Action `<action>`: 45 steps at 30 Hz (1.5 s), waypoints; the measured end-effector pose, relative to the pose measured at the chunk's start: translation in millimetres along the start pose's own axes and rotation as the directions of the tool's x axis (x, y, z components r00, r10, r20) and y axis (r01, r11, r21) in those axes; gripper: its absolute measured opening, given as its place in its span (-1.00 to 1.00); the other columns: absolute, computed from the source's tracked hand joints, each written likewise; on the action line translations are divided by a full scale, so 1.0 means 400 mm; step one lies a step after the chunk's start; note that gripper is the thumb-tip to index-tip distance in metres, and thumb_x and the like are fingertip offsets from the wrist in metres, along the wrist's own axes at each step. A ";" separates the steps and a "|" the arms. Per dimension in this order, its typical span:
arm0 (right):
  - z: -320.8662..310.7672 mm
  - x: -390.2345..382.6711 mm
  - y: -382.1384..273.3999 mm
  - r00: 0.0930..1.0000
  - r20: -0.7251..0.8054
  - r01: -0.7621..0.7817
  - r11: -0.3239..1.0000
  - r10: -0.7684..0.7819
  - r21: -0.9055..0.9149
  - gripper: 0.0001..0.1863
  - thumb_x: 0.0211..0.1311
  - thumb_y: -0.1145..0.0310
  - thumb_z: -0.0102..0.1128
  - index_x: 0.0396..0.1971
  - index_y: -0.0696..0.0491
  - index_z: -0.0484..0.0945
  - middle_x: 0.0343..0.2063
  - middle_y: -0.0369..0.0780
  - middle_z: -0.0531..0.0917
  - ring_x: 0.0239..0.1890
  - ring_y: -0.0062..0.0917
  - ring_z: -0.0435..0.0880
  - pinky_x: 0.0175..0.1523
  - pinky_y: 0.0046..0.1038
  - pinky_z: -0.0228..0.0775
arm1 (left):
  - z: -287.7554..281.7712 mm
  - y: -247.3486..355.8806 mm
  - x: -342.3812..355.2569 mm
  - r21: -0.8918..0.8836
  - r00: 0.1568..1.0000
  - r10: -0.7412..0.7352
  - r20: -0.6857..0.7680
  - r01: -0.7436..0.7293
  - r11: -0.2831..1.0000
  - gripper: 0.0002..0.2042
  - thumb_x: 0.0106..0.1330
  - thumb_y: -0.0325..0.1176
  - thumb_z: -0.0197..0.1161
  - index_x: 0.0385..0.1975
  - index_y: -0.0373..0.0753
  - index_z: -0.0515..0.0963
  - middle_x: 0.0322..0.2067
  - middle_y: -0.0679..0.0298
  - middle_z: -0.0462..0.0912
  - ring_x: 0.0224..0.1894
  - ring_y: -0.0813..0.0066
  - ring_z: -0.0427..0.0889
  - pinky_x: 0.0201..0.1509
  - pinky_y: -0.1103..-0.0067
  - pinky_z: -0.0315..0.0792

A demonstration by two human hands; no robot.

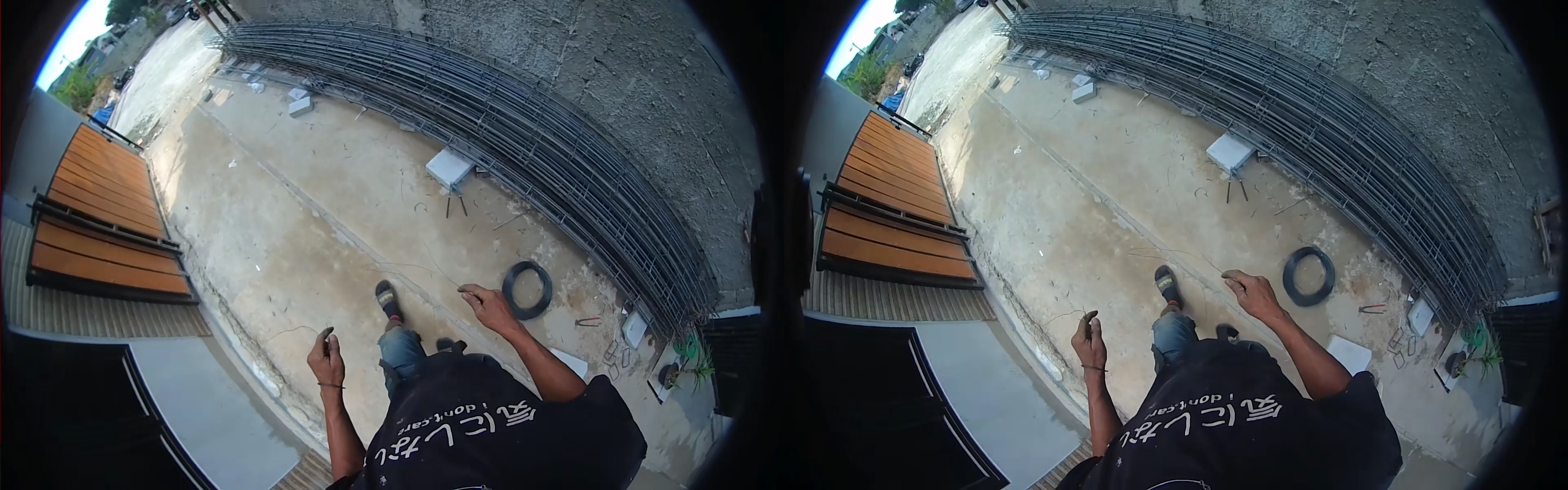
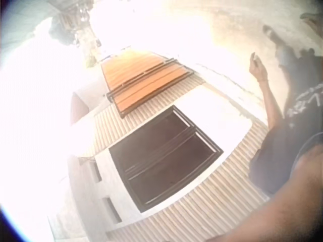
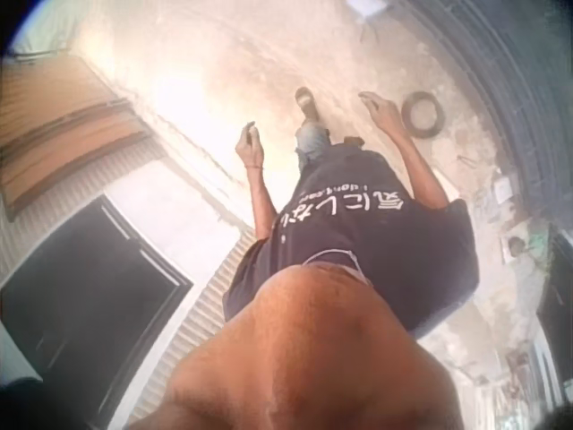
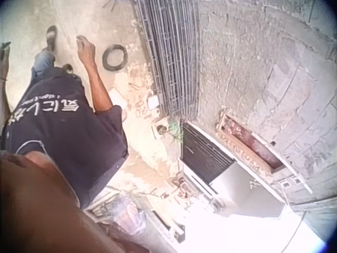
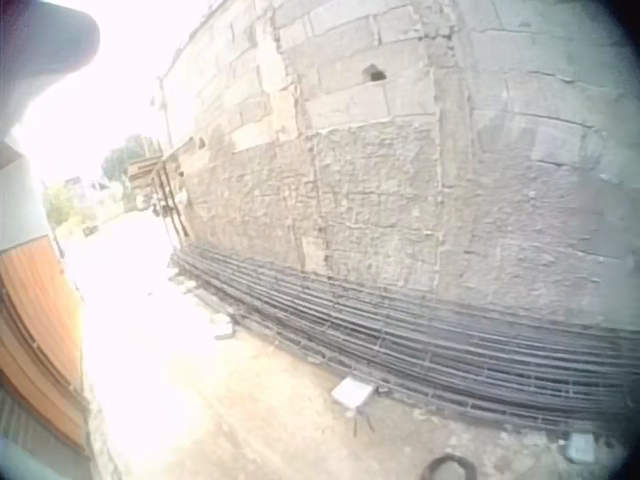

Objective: The person secures sections of a steel reinforcement structure using wire and pliers.

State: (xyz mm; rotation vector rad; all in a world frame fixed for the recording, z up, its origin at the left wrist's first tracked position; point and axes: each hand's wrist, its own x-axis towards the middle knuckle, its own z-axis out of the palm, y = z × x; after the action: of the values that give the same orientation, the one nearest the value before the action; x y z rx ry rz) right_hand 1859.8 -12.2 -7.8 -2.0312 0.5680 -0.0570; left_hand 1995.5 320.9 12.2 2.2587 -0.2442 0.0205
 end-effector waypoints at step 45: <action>0.008 1.345 -0.141 0.962 -0.196 -0.226 0.960 0.192 -0.166 -0.77 0.22 0.29 0.07 -0.20 0.05 0.58 -0.43 -0.07 0.64 -0.40 -0.25 0.63 -0.21 -0.33 0.43 | 0.349 0.146 1.610 -0.626 0.999 0.031 -0.042 -0.051 0.778 -0.74 0.15 -0.48 0.04 -0.17 -0.39 0.51 -0.73 0.49 0.20 -0.73 0.78 0.09 -0.69 0.76 -0.02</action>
State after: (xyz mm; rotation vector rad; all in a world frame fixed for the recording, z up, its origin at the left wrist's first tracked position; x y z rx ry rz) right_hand 2359.7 -210.3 -65.3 -2.1479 0.9301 -0.0598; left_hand 2606.9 69.2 28.9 1.5780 -0.2408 -0.0050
